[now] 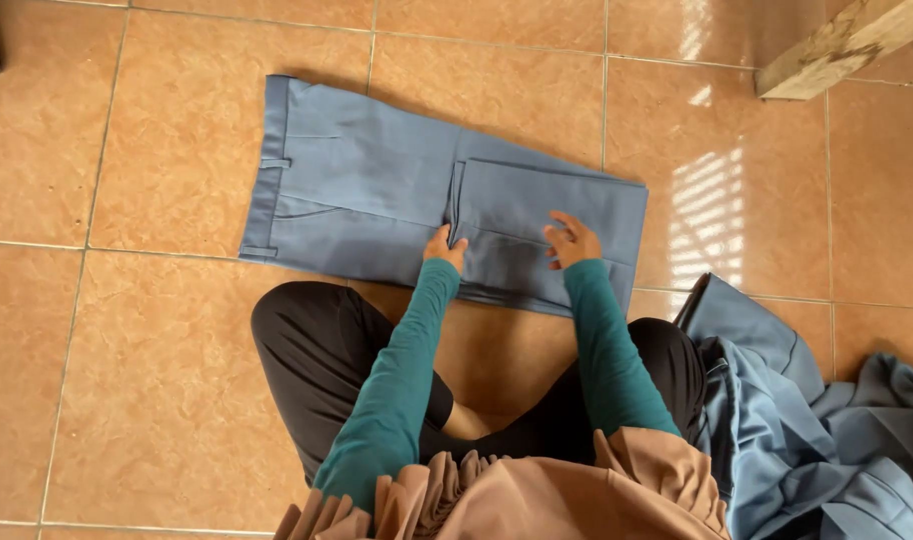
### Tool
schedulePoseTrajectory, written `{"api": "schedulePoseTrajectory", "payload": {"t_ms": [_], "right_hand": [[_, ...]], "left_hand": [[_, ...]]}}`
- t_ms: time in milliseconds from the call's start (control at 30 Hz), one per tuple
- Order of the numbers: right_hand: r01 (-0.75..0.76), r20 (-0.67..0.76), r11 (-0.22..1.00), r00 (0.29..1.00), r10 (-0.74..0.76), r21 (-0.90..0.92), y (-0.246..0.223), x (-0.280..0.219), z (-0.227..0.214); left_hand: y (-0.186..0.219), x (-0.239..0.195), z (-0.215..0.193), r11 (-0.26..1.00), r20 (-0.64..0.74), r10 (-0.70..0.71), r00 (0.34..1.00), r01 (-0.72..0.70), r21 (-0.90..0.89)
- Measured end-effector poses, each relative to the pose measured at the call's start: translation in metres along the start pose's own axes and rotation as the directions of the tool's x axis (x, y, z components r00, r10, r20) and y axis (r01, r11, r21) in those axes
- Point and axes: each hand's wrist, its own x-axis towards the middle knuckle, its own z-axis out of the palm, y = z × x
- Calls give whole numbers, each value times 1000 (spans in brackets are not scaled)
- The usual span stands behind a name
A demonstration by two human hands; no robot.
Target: The person sits on a tiled floor and folds multiple pairs of gray trousers by hand. They smooth each pair, fold the legs together, then fold the garment into a compact rectangle and place it aside. The process repeats for several pairs.
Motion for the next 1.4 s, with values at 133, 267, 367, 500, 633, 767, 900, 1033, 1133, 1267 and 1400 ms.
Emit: {"api": "schedulePoseTrajectory", "payload": {"t_ms": [133, 267, 367, 500, 633, 767, 900, 1033, 1133, 1267, 1400], "right_hand": [[139, -202, 968, 962, -182, -210, 26, 19, -9], [579, -235, 654, 634, -736, -487, -2, -1, 39], [473, -50, 639, 779, -625, -607, 18, -5, 71], [158, -142, 411, 779, -611, -898, 63, 9, 29], [-311, -413, 605, 910, -32, -733, 57, 35, -50], [-240, -420, 640, 896, -143, -730, 63, 65, -45], [166, 17, 511, 959, -284, -843, 42, 70, 6], [119, 1, 431, 964, -265, -894, 43, 76, -36], [-79, -161, 536, 981, -108, -841, 51, 91, -83], [-173, -249, 622, 968, -37, -764, 100, 110, -119], [-58, -391, 749, 878, -277, -660, 157, 123, -132]], "left_hand": [[98, -118, -66, 988, -157, 137, 978, -122, 98], [125, -120, -33, 740, -127, 567, 814, -435, 512], [129, -103, -17, 633, 186, 478, 858, -484, 604], [117, -89, -43, 551, 96, 551, 829, -447, 704], [109, -55, -60, 655, -166, 539, 826, -286, 700], [153, -62, -49, 639, -205, 563, 801, -264, 722], [181, -70, -10, 572, 156, 495, 855, -456, 681], [166, -52, -24, 579, 193, 420, 887, -426, 695], [154, -45, -44, 568, 180, 391, 903, -390, 724], [130, -67, -50, 629, -21, 468, 884, -316, 710], [86, -122, -44, 712, -48, 450, 892, -326, 622]]}}
